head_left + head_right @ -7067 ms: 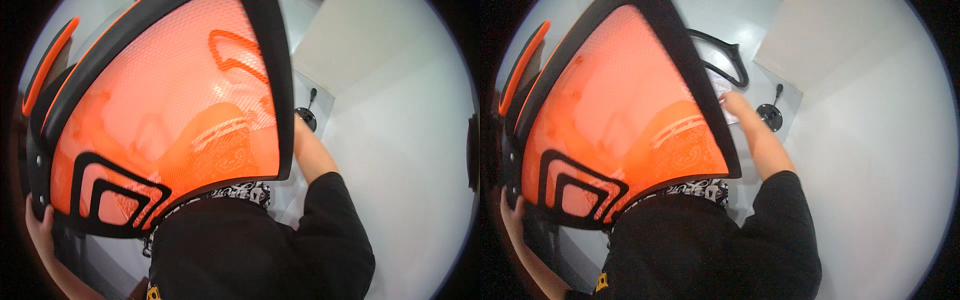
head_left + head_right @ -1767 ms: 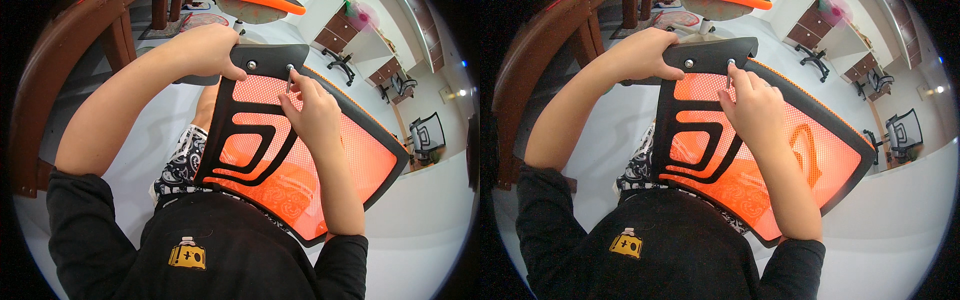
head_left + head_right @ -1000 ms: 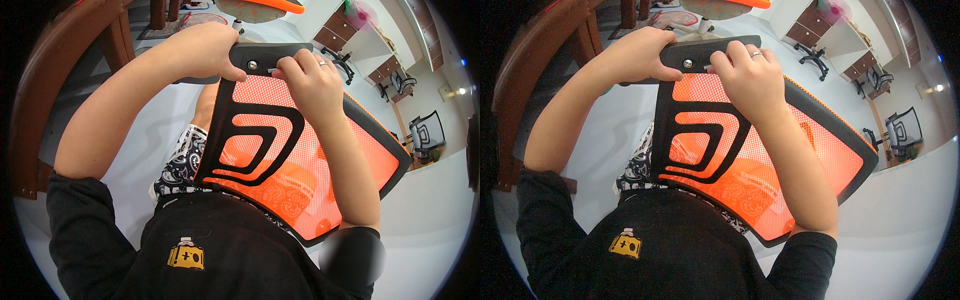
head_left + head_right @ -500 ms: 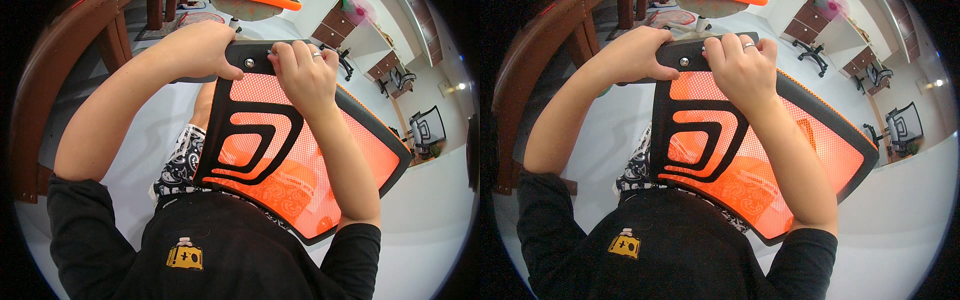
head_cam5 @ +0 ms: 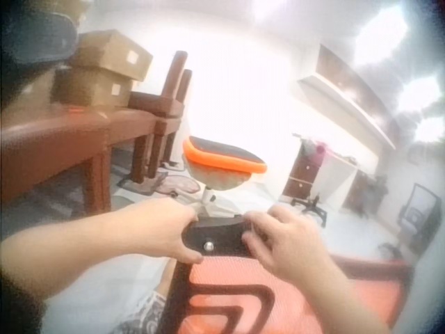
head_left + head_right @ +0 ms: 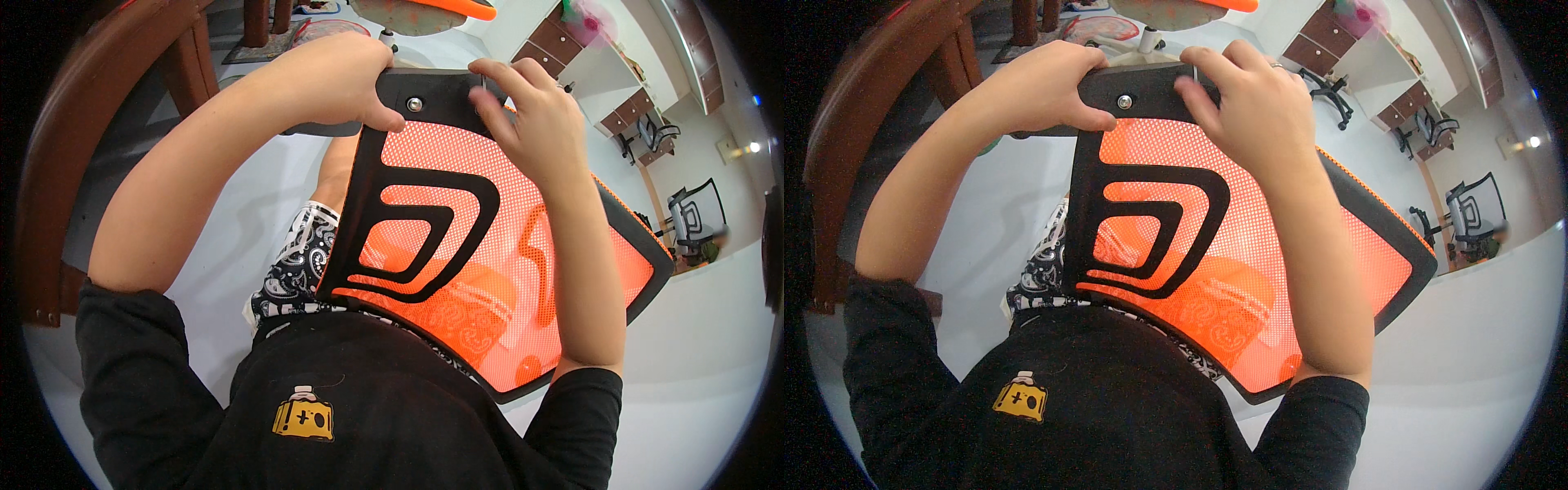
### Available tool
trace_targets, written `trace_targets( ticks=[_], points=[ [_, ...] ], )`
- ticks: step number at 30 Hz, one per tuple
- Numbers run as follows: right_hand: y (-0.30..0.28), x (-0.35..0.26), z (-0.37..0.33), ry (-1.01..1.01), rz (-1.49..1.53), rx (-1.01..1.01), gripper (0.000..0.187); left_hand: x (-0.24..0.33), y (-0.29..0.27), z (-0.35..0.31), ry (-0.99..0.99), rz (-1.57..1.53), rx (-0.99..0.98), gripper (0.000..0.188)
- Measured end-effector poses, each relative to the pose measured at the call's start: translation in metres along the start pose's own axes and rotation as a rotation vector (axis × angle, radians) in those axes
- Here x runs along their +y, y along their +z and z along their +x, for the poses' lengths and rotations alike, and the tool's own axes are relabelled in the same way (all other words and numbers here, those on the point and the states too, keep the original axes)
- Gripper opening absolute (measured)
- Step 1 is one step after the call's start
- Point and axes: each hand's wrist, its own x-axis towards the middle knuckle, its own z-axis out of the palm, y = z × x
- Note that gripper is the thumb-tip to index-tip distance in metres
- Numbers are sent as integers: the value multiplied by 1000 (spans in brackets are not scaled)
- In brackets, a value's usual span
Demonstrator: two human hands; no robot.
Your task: The person assembles an office chair by attaching casters to the base, inserting the gas lift, and securing the backrest to the seat frame using bolts and a wrench.
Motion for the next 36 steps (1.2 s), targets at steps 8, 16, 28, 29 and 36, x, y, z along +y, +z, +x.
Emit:
trace_targets(
  ticks=[8,16,28,29,36],
  points=[
    [-7,29,-5,-135,-22,22,26,-2,2,-2,65,-15,75,62],
    [10,-3,-37,-8,-43,54,27,1,3,1,-19,13,11,57],
    [-4,-7,-37,-187,-94,-43,32,-2,3,0,58,-22,85,57],
    [-2,-7,-34,-194,-76,-14,32,-1,3,-1,84,-6,107,57],
    [22,-6,-12,-381,9,295,28,3,-4,-2,79,-18,82,53]
  ],
)
